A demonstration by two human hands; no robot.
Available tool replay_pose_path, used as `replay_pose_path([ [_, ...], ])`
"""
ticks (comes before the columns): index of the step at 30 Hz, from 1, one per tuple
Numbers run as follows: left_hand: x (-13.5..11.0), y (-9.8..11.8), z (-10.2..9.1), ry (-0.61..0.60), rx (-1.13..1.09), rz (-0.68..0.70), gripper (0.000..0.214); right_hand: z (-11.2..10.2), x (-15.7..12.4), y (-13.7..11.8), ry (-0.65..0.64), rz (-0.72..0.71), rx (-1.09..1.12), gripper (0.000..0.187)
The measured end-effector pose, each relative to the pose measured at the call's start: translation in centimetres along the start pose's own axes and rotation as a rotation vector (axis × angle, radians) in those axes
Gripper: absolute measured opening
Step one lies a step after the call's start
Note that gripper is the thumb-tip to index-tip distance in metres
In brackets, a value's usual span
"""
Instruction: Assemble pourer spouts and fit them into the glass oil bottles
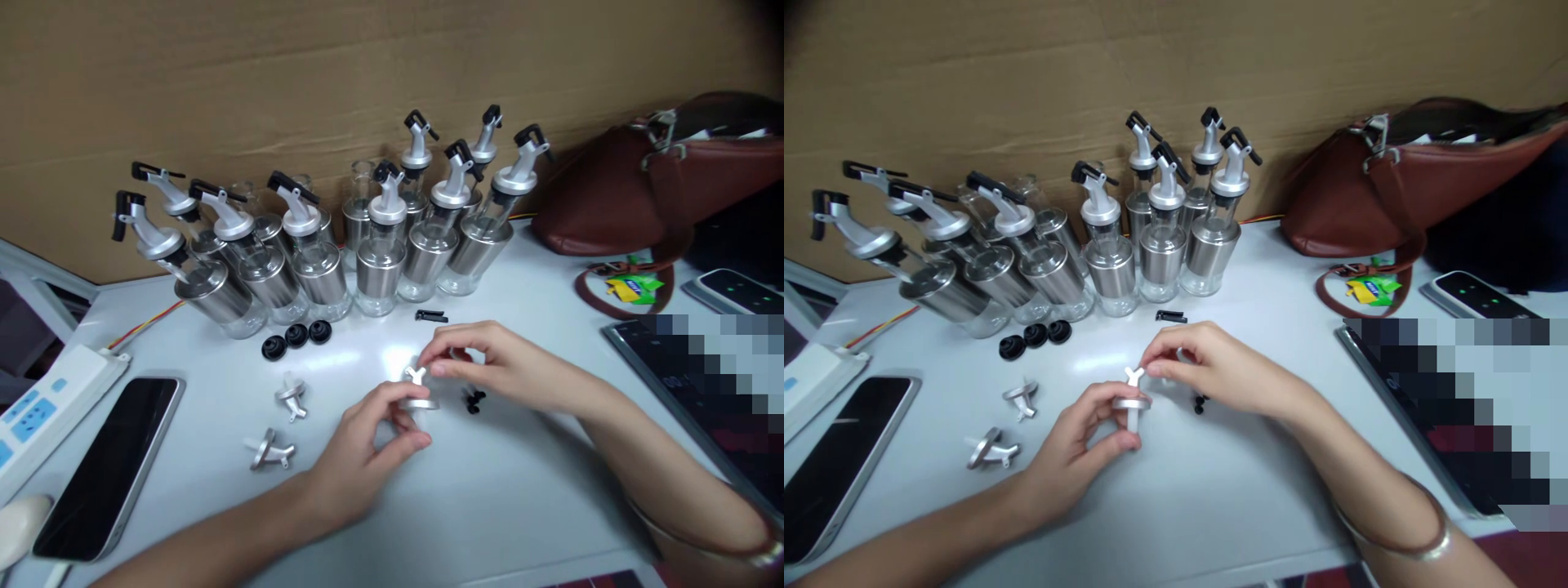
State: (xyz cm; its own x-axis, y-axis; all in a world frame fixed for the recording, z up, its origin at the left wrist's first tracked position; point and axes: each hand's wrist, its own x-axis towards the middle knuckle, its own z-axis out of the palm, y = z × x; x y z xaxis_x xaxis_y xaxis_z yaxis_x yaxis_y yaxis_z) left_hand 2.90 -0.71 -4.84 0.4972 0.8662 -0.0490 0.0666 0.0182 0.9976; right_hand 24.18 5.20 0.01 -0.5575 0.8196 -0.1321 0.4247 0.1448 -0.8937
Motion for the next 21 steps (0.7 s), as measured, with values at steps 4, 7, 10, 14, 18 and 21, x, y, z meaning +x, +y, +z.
replay_pose_path([
  [4, 0.0, 0.5, 0.1, 0.026, -0.006, -0.025, 0.028, -2.8, -0.8, 0.8, -0.211, 0.099, -0.091, 0.018],
  [7, 0.1, 0.7, 0.2, 0.021, -0.009, -0.018, 0.029, -3.6, -1.3, 1.4, -0.289, 0.157, -0.122, 0.012],
  [10, 0.1, 0.8, 0.2, 0.017, -0.007, -0.008, 0.028, -3.5, -1.3, 1.8, -0.276, 0.192, -0.173, 0.012],
  [14, 0.0, 0.7, 0.2, 0.023, 0.005, 0.01, 0.027, -3.3, -1.3, 2.0, -0.294, 0.176, -0.17, 0.006],
  [18, -0.1, 0.5, 0.2, 0.025, 0.039, 0.048, 0.027, -3.7, -1.3, 1.6, -0.23, 0.191, -0.203, 0.01],
  [21, 0.0, 0.4, 0.2, 0.046, 0.069, 0.104, 0.029, -3.8, -1.4, 1.1, -0.144, 0.179, -0.16, 0.017],
])
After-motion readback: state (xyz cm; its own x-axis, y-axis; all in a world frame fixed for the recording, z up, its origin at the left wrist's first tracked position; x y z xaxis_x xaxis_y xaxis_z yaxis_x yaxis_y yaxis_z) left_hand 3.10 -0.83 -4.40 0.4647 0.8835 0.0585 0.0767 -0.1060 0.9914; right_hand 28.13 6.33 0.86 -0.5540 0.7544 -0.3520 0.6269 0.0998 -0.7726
